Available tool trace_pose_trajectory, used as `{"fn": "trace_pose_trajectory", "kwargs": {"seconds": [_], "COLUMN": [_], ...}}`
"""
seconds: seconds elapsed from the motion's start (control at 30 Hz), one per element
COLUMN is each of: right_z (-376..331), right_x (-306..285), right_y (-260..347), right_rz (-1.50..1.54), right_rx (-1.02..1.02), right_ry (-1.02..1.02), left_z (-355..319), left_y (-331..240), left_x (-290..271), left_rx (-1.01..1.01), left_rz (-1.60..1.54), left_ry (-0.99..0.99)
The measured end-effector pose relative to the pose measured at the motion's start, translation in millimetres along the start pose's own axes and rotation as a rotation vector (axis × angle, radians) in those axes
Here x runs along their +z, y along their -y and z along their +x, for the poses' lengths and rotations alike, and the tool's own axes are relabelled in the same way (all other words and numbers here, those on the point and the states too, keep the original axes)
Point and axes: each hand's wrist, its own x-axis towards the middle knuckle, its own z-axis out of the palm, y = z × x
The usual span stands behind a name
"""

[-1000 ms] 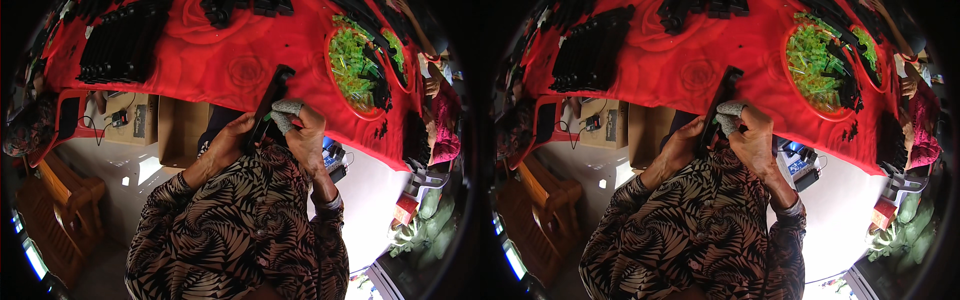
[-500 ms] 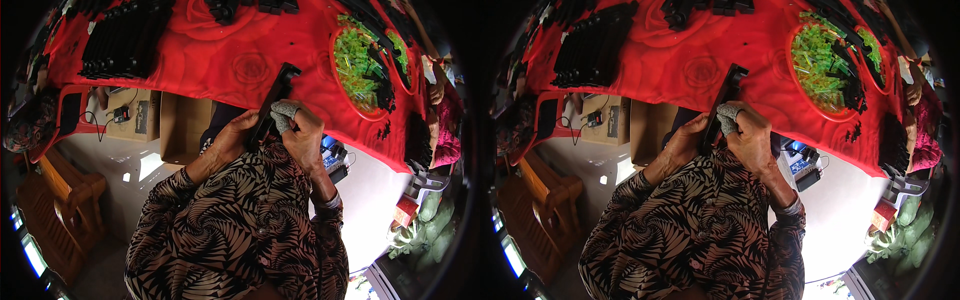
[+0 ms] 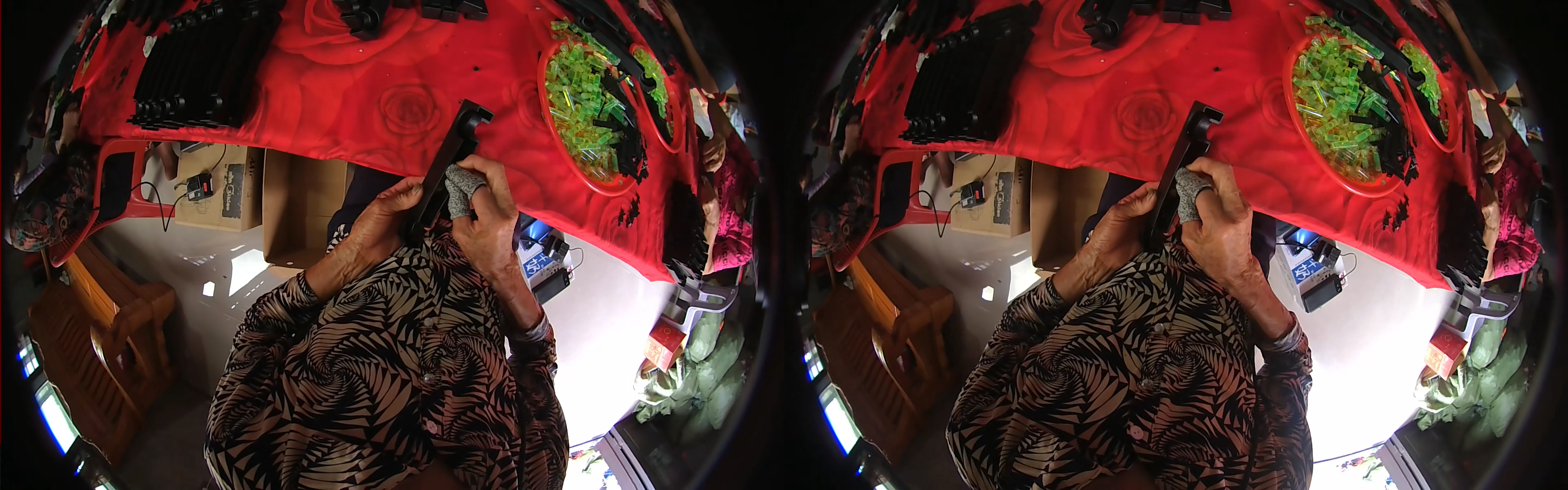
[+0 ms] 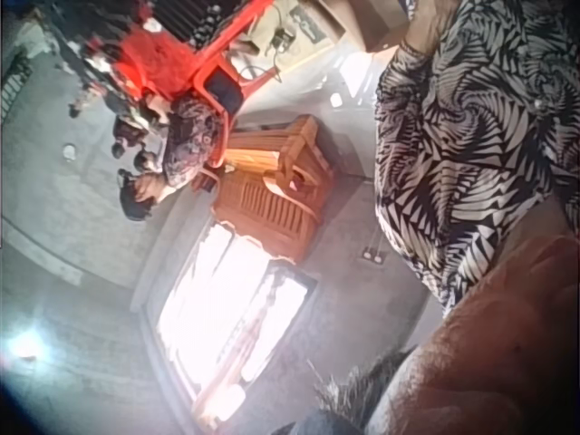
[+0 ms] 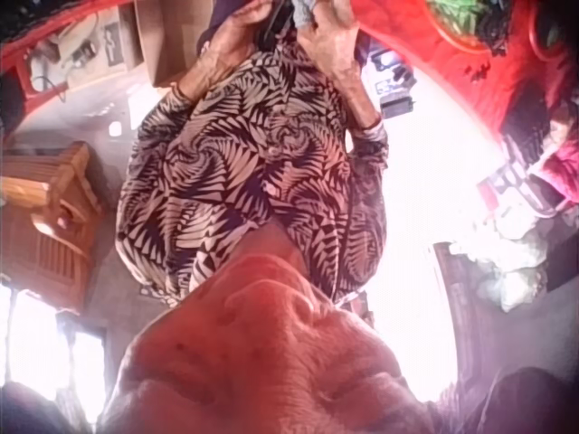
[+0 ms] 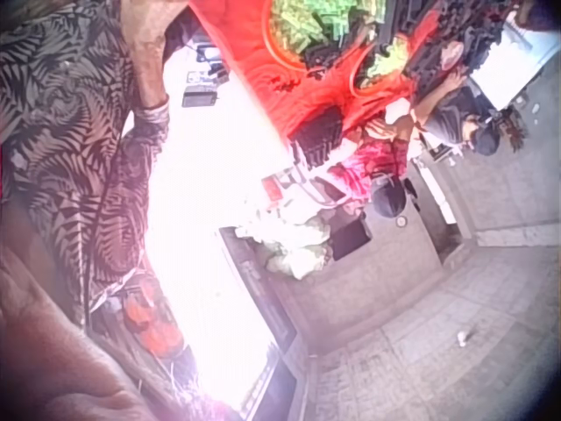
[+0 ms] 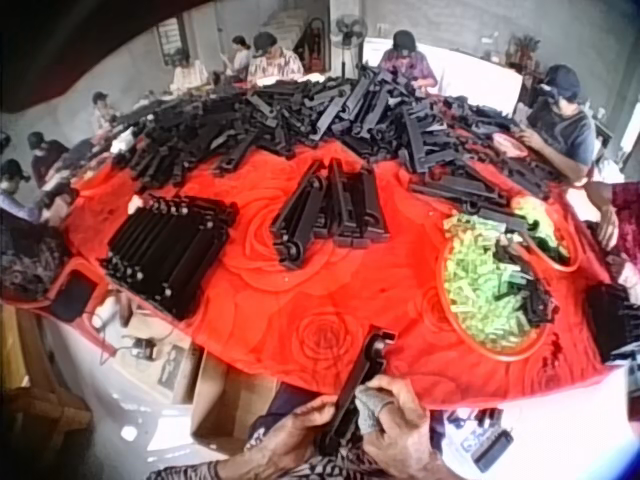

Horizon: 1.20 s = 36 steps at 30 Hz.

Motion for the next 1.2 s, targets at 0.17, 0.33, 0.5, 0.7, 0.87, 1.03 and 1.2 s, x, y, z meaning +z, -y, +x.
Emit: {"fn": "trace_pose_trajectory", "kwargs": {"seconds": [0.17,0.33,0.5,0.7,0.87,1.03,1.2], "right_z": [-2,-12,-12,-12,-14,-12,-15], "right_x": [2,7,11,11,13,9,11], "right_y": [-1,-6,-11,-12,-8,-5,-13], "right_rz": [-0.174,-0.262,-0.293,-0.271,-0.163,-0.311,-0.479], "right_rx": [-0.174,-0.256,-0.376,-0.337,-0.184,-0.254,-0.437], "right_ry": [-0.017,-0.054,-0.146,-0.109,-0.107,-0.072,-0.082], "left_z": [2,2,3,3,4,4,3], "left_y": [1,2,3,2,2,2,3], "left_x": [-1,-2,-4,-3,-4,-8,1], "left_rx": [0.009,0.020,0.024,0.019,0.018,0.016,0.038], "left_rz": [-0.016,0.025,0.017,0.001,0.013,0.040,0.053], "left_ry": [0.001,-0.018,-0.006,-0.001,-0.005,0.034,-0.044]}}
